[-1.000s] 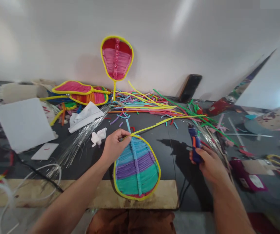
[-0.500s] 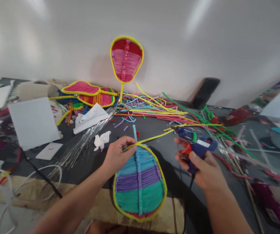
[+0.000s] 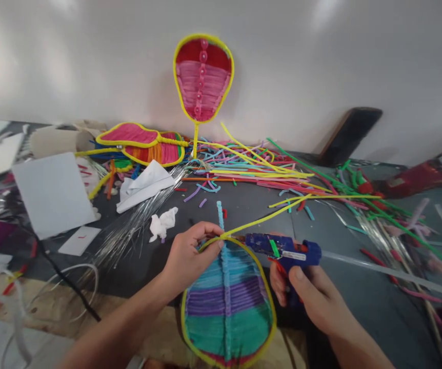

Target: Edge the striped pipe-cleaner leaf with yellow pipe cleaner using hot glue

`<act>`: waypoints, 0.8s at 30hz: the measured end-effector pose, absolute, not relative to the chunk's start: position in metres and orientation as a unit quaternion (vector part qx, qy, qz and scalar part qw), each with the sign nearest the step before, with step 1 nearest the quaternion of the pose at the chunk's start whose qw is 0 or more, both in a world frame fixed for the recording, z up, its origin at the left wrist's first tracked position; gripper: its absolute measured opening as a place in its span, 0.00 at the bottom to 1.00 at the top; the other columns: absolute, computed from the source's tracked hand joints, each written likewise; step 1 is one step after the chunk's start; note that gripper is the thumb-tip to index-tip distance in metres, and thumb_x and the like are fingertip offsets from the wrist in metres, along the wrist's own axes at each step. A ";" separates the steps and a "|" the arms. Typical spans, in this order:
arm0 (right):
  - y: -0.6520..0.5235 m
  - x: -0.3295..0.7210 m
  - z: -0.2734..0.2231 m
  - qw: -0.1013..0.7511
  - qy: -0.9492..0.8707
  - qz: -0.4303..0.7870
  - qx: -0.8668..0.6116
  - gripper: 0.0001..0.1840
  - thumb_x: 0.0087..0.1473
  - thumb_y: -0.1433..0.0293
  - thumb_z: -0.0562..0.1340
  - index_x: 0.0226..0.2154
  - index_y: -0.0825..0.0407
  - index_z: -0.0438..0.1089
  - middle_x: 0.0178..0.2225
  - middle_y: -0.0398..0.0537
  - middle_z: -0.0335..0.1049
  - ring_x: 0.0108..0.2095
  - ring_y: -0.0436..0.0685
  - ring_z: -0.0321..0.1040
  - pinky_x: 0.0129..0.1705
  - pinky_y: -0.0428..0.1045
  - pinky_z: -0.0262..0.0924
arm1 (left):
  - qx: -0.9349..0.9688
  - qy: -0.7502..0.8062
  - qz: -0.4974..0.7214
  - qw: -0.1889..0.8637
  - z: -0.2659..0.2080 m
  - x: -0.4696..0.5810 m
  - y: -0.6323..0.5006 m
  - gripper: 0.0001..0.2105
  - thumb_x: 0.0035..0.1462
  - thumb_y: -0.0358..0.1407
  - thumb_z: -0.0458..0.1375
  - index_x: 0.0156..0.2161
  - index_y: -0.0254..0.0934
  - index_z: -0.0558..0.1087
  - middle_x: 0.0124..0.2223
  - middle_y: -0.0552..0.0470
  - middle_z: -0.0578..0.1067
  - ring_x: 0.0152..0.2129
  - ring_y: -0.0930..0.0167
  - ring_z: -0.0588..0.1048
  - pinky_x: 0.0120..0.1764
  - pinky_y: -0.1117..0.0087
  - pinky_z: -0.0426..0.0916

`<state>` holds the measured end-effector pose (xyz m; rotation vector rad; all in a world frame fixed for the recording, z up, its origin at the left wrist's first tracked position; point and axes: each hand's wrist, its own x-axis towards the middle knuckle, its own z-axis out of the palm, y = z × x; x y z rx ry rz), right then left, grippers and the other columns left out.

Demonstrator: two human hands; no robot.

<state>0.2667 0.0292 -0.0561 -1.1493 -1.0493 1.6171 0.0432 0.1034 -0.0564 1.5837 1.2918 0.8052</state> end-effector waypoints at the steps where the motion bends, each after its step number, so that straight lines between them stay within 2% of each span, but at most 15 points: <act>1: 0.029 0.267 -0.056 0.433 -0.424 0.647 -0.463 0.21 0.60 0.52 0.55 0.27 0.52 0.64 0.25 0.42 0.60 0.23 0.47 0.58 0.24 0.44 0.60 | 0.641 0.523 0.326 0.457 -0.056 0.043 0.103 0.06 0.52 0.33 0.58 0.36 0.37 0.74 0.32 0.54 0.77 0.28 0.73 0.75 0.33 0.75 0.68; 7: 0.028 0.266 -0.060 0.441 -0.432 0.635 -0.465 0.20 0.61 0.54 0.55 0.28 0.51 0.65 0.23 0.40 0.57 0.21 0.46 0.56 0.22 0.43 0.57 | 0.638 0.519 0.331 0.463 -0.055 0.045 0.102 0.06 0.52 0.32 0.58 0.36 0.37 0.74 0.31 0.53 0.77 0.28 0.73 0.75 0.32 0.75 0.68; 12: 0.028 0.265 -0.060 0.441 -0.421 0.641 -0.467 0.19 0.60 0.53 0.55 0.37 0.51 0.67 0.23 0.39 0.56 0.21 0.47 0.55 0.21 0.43 0.56 | 0.634 0.521 0.328 0.468 -0.056 0.045 0.102 0.06 0.52 0.32 0.58 0.37 0.37 0.74 0.31 0.53 0.77 0.28 0.72 0.75 0.33 0.75 0.68; 17: 0.030 0.264 -0.058 0.430 -0.443 0.639 -0.459 0.21 0.60 0.54 0.55 0.26 0.52 0.64 0.22 0.40 0.56 0.20 0.46 0.55 0.21 0.44 0.56 | 0.633 0.516 0.332 0.472 -0.058 0.045 0.100 0.06 0.52 0.32 0.59 0.37 0.37 0.74 0.32 0.53 0.78 0.29 0.72 0.75 0.33 0.75 0.68; 24: 0.030 0.268 -0.062 0.403 -0.447 0.653 -0.460 0.22 0.61 0.53 0.54 0.25 0.52 0.63 0.23 0.40 0.56 0.21 0.46 0.55 0.23 0.44 0.56 | 0.633 0.502 0.339 0.481 -0.058 0.045 0.099 0.07 0.52 0.31 0.59 0.38 0.37 0.74 0.34 0.53 0.78 0.30 0.72 0.77 0.35 0.75 0.69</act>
